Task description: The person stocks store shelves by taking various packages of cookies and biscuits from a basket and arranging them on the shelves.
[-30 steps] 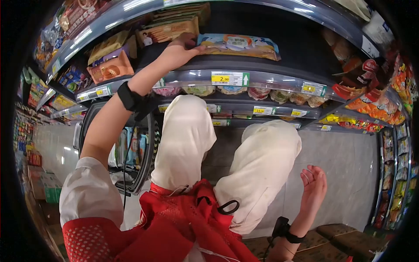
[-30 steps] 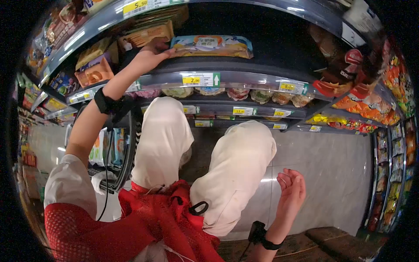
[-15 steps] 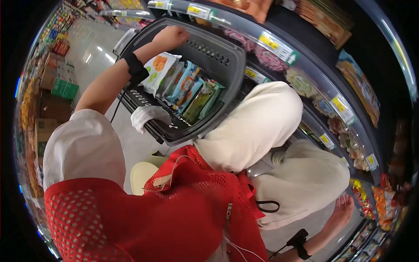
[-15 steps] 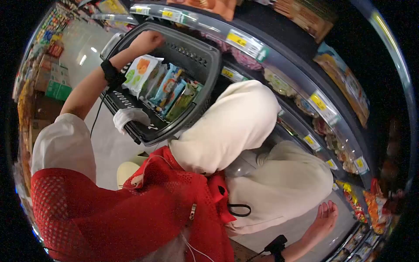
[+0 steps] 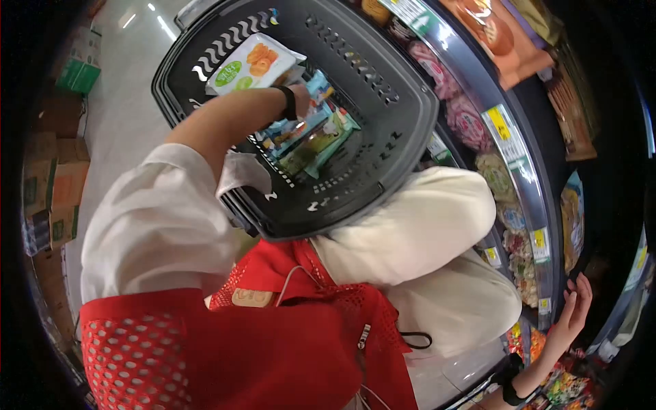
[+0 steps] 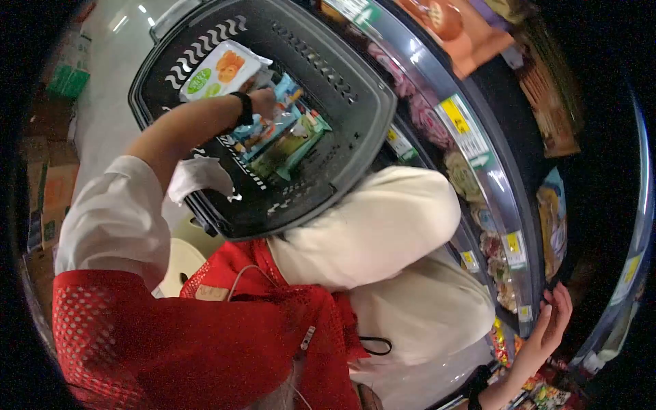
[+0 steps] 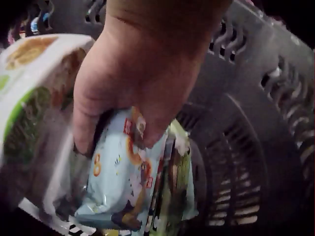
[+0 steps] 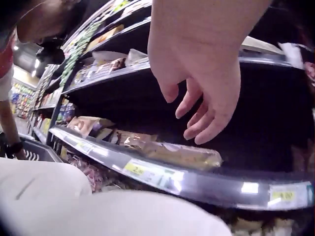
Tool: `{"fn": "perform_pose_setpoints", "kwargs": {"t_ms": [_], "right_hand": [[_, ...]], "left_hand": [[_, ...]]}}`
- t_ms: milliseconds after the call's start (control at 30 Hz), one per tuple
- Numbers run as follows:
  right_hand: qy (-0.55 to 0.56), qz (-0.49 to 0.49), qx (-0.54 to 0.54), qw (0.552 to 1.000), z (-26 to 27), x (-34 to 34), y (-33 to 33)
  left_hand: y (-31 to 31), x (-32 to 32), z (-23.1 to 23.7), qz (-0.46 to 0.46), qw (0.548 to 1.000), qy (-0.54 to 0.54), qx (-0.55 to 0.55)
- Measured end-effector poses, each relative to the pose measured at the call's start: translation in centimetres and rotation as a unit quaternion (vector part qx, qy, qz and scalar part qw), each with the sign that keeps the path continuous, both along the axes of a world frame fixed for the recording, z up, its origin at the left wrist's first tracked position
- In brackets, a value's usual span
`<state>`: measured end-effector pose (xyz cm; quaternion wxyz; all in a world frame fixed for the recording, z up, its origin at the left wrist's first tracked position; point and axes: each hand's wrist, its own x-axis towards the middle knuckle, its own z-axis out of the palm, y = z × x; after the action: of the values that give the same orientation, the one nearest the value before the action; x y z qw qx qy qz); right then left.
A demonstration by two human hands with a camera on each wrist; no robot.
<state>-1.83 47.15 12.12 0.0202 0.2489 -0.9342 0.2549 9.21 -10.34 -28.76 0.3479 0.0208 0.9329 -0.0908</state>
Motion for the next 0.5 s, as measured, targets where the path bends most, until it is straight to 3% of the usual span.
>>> {"fn": "perform_pose_setpoints", "kwargs": {"t_ms": [33, 67, 133, 200, 267, 333, 433, 500], "right_hand": [[0.007, 0.018, 0.011, 1.0, 0.1, -0.1, -0.9], [0.012, 0.035, 0.023, 0.999, 0.1, -0.2, -1.6], [-0.009, 0.057, 0.019, 0.998, 0.0, -0.4, -2.8], [-0.016, 0.07, 0.021, 0.997, -0.2, 0.4, -4.6], [-0.026, 0.088, 0.015, 0.996, -0.6, 0.5, -5.7], [-0.035, 0.115, 0.011, 0.993, -0.6, 0.8, -7.0], [-0.02, 0.146, 0.005, 0.989, -0.6, 2.0, -8.6], [0.024, 0.179, 0.027, 0.983, -0.8, 2.9, -9.7]], "left_hand": [[1.0, 0.2, 2.8, 0.182, 0.981, 0.044, 0.044], [0.7, 0.6, 2.4, 0.283, 0.941, 0.153, 0.101], [0.0, 0.0, 3.5, 0.305, 0.927, 0.086, 0.198], [-0.2, -0.8, 4.4, 0.277, 0.937, 0.05, 0.208], [1.1, -2.0, 8.1, 0.251, 0.941, 0.009, 0.226], [1.4, -3.7, 10.4, 0.187, 0.937, -0.037, 0.293], [3.8, -2.9, 20.6, 0.06, 0.933, 0.041, 0.354], [5.3, -2.2, 25.1, 0.07, 0.901, 0.048, 0.426]]}}
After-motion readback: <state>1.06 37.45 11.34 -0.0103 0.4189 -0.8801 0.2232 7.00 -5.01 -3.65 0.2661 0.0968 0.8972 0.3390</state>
